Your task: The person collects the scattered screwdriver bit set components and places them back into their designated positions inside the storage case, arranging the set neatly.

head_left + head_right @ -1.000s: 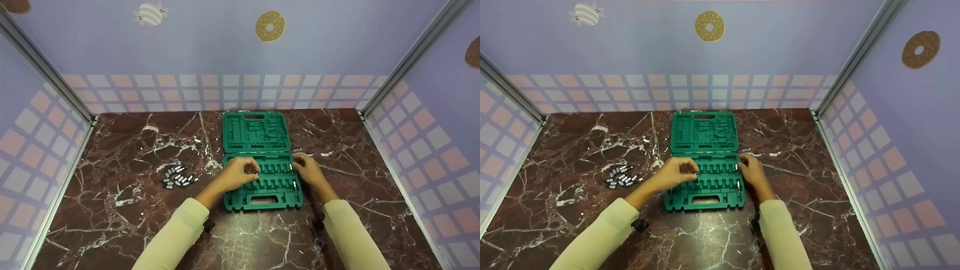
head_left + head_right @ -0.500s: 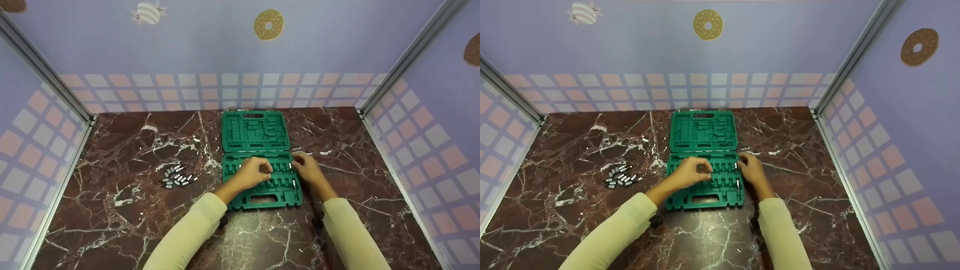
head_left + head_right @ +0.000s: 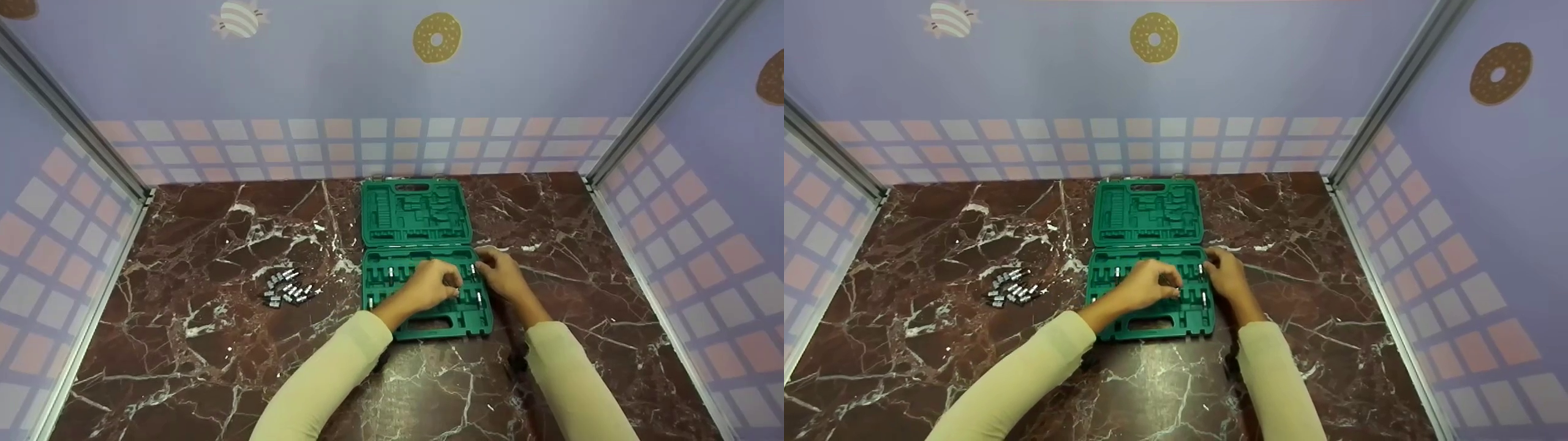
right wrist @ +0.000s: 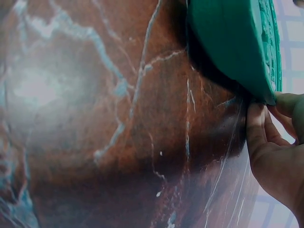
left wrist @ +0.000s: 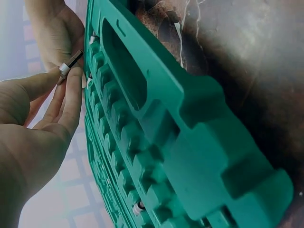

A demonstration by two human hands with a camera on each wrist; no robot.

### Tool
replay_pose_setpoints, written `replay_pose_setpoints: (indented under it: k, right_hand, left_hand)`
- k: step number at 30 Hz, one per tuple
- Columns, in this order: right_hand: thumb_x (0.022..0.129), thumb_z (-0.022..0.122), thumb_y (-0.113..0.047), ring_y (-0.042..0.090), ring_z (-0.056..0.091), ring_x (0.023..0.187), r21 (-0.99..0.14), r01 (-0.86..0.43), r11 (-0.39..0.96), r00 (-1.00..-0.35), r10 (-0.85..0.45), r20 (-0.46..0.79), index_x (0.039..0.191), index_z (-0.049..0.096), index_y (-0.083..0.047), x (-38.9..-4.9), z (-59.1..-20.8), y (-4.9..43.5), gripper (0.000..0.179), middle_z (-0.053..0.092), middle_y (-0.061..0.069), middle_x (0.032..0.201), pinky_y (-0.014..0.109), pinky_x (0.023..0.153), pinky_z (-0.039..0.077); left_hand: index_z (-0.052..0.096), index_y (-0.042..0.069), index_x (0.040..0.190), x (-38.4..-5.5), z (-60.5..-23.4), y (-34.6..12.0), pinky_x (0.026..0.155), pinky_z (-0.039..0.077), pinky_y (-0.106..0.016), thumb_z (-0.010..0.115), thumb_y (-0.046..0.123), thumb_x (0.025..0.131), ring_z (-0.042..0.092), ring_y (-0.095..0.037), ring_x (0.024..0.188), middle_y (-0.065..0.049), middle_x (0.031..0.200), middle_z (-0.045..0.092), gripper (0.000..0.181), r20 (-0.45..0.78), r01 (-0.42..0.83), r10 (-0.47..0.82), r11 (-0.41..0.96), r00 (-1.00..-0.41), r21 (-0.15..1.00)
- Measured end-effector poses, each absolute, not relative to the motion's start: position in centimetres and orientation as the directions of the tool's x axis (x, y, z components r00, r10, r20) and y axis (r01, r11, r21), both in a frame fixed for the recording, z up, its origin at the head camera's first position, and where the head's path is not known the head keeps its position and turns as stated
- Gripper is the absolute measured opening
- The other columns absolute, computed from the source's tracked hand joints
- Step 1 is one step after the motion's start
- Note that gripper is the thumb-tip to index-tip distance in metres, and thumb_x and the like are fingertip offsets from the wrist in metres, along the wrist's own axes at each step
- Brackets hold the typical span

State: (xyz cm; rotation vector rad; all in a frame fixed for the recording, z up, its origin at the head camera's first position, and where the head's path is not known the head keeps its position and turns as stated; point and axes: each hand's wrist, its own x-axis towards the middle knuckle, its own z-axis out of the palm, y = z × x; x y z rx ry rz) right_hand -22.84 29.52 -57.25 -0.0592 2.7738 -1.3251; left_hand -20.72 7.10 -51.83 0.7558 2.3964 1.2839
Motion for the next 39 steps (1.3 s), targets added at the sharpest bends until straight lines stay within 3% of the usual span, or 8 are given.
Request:
replay_pose_setpoints:
  k: [18, 29, 39]
  right_hand:
    - [0.103, 0.06, -0.004, 0.038, 0.065, 0.111, -0.786, -0.028, 0.618, -0.997, -0.069, -0.018, 0.136, 0.062, 0.003, -22.8, -57.2, 29.4, 0.034, 0.068, 0.025, 0.123, 0.054, 0.094, 0.053]
    - [0.102, 0.061, -0.005, 0.039, 0.067, 0.112, -0.782, -0.04, 0.622, -0.997, -0.074, -0.008, 0.136, 0.063, 0.001, -22.9, -57.4, 29.6, 0.034, 0.069, 0.024, 0.124, 0.055, 0.097, 0.053]
    - [0.101, 0.062, -0.003, 0.038, 0.066, 0.11, -0.786, -0.053, 0.616, -0.997, -0.074, 0.009, 0.134, 0.064, 0.003, -23.0, -57.5, 29.7, 0.033, 0.07, 0.024, 0.122, 0.054, 0.095, 0.053]
  left_hand:
    - [0.079, 0.007, 0.098, -21.3, -52.9, 10.2, 0.077, 0.058, -0.027, 0.075, 0.005, 0.093, 0.071, -0.017, 0.091, -0.005, 0.098, 0.078, 0.007, -0.075, 0.354, 0.586, 0.582, -0.807, 0.733]
    - [0.08, 0.006, 0.086, -21.4, -53.8, 10.8, 0.072, 0.058, -0.026, 0.077, 0.002, 0.089, 0.073, -0.019, 0.084, -0.005, 0.086, 0.078, 0.006, 0.055, 0.482, 0.604, 0.573, -0.795, 0.663]
    - [0.081, 0.009, 0.087, -21.6, -54.0, 11.3, 0.079, 0.059, -0.029, 0.078, 0.003, 0.087, 0.07, -0.021, 0.091, -0.005, 0.092, 0.076, 0.007, 0.054, 0.467, 0.559, 0.63, -0.828, 0.62]
